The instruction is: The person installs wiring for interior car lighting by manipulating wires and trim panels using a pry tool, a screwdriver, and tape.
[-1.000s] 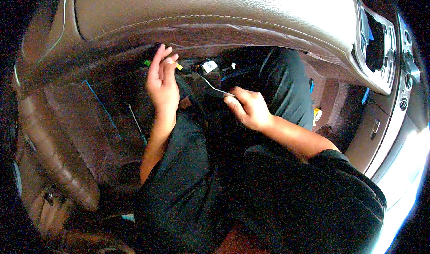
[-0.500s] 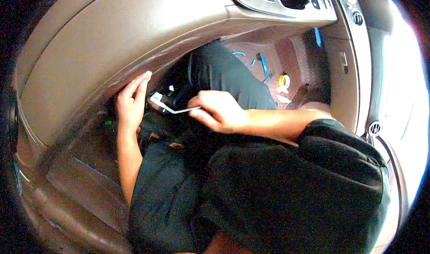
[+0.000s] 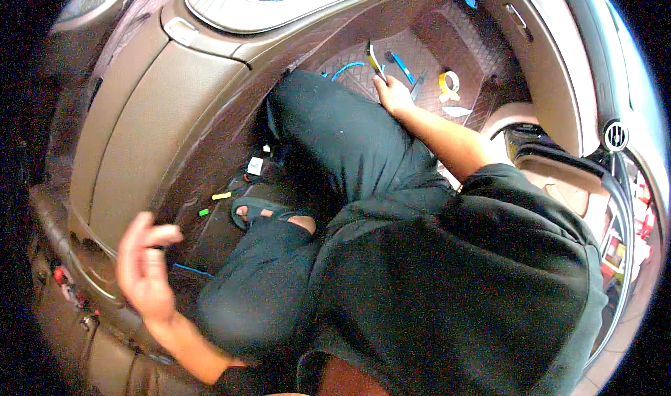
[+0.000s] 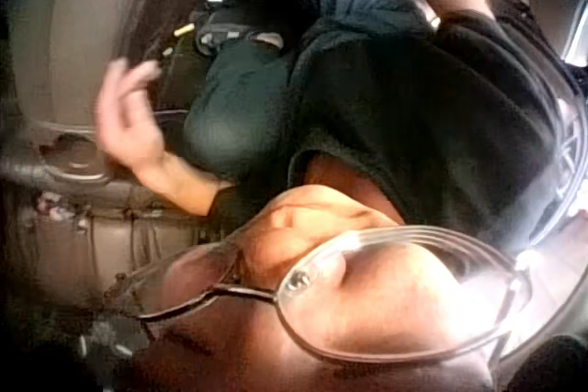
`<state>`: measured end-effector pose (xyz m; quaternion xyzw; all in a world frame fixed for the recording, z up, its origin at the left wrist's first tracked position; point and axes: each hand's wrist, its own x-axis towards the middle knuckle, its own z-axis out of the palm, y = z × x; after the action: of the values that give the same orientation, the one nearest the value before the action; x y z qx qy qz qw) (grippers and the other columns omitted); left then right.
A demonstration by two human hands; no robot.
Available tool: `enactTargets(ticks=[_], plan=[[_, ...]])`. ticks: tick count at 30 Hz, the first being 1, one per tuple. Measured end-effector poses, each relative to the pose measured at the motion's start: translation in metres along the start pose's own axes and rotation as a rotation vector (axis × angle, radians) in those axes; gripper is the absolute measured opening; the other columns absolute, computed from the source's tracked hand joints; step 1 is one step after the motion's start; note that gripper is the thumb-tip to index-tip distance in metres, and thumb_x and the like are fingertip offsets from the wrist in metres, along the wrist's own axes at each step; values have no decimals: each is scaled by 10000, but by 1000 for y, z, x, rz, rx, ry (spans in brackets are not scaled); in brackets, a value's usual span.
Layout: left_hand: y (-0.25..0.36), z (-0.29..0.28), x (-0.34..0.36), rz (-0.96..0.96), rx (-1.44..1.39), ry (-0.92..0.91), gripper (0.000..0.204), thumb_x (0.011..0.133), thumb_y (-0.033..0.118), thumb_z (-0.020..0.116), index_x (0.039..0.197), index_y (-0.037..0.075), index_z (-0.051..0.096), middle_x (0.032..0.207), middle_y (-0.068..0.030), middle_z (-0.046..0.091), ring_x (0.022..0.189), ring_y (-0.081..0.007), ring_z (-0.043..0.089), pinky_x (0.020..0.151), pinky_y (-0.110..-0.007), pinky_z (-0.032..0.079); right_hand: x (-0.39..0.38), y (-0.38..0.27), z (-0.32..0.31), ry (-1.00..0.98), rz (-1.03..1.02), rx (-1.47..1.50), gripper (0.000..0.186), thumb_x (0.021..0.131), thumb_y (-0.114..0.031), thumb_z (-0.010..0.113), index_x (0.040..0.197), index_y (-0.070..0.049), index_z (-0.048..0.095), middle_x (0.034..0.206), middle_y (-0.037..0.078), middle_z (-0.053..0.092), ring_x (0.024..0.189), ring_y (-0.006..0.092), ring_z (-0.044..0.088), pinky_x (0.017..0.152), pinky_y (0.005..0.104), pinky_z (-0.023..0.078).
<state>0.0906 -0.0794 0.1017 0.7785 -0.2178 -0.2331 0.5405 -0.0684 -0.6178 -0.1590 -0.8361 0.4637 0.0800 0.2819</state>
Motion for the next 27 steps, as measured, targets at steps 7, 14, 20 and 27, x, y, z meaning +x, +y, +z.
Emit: enactTargets(ticks=[7,14,20,27], plan=[[31,20,111,428,1333,77,659,937,286,615,1514,84,368,1600,-133,300,1477,-327,275,1186,-492,252,-2,43,53,91,-13,-373,538,900,-464,578,1158,6,623,1129,251,638,1087,429,616,996,483,468],[36,27,107,429,1479,123,678,955,450,555,1518,119,374,1582,-124,342,1457,-332,318,1174,-495,275,-10,-133,-4,-34,-817,258,377,959,-390,570,1015,-37,691,1035,181,685,996,372,653,868,445,523],[31,48,122,469,1457,120,678,937,434,573,1502,106,392,1572,-123,359,1447,-332,340,1161,-493,296,12,-166,17,58,-940,98,382,907,-464,626,932,-101,743,932,134,700,911,341,677,789,454,549],[37,49,117,471,1504,126,668,959,421,545,1512,94,366,1571,-130,355,1446,-341,335,1171,-480,288,2,-171,31,234,-979,149,327,919,-412,614,852,-104,700,871,109,667,884,317,663,774,437,551]])
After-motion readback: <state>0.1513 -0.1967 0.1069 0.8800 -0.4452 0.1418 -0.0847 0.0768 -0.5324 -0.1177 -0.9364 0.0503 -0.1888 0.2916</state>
